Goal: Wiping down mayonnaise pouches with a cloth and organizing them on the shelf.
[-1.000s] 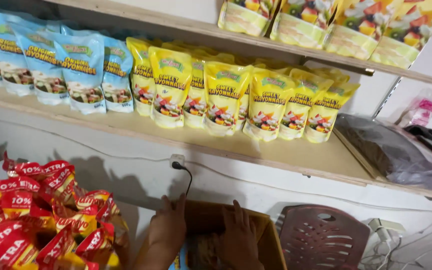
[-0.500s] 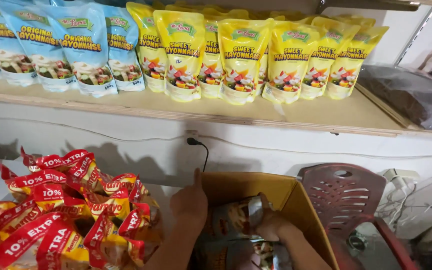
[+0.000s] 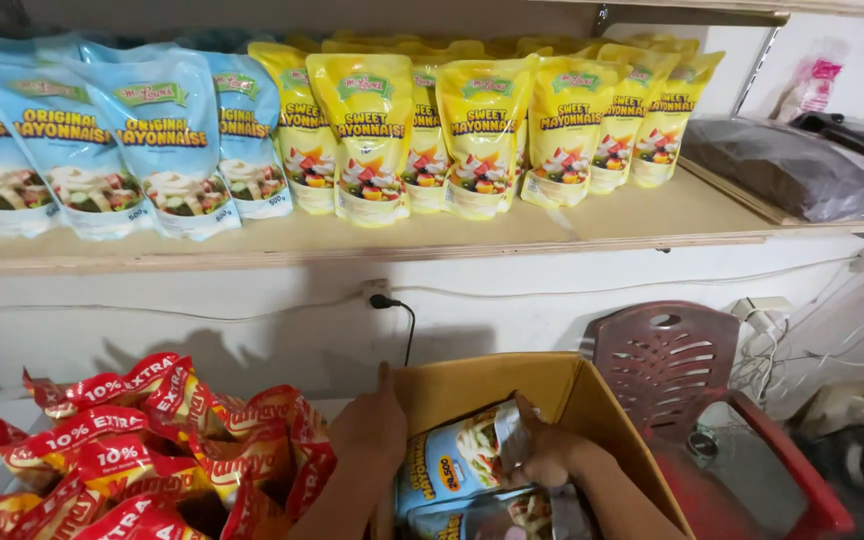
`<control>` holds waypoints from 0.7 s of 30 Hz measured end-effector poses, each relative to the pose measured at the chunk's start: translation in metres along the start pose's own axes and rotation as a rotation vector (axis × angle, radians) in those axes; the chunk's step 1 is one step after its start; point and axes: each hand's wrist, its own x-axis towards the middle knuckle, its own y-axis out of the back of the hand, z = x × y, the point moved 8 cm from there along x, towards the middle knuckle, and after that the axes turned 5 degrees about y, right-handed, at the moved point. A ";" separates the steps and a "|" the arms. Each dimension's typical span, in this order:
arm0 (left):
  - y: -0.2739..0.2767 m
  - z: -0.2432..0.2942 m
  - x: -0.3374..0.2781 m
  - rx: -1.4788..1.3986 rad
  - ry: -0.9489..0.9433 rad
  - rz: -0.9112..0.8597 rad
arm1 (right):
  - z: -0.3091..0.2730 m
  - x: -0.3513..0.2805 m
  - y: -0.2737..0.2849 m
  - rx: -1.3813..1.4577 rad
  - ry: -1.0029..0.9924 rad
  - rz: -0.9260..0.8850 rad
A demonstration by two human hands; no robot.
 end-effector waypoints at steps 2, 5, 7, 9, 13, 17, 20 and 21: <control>-0.002 -0.015 0.009 -0.005 -0.005 0.015 | -0.030 -0.010 -0.003 -0.045 -0.068 -0.026; 0.000 -0.031 0.006 -0.005 -0.028 0.037 | -0.053 -0.019 -0.016 -0.095 -0.170 -0.051; 0.007 -0.027 0.004 0.004 -0.064 0.055 | -0.032 -0.002 -0.024 -0.091 -0.209 -0.030; 0.004 -0.023 -0.003 0.055 -0.082 0.048 | 0.006 0.037 -0.052 -0.311 -0.039 -0.050; 0.000 -0.018 -0.004 0.052 -0.061 0.087 | -0.002 0.064 -0.068 -0.606 0.076 -0.056; -0.002 0.011 0.009 0.111 -0.282 0.579 | -0.127 -0.072 0.003 -0.292 -0.155 -0.043; 0.004 0.035 -0.001 0.169 -0.451 0.720 | -0.152 -0.065 -0.022 -0.205 0.099 -0.126; 0.002 0.044 -0.002 0.194 -0.514 0.661 | -0.153 -0.058 -0.038 -0.202 0.194 -0.188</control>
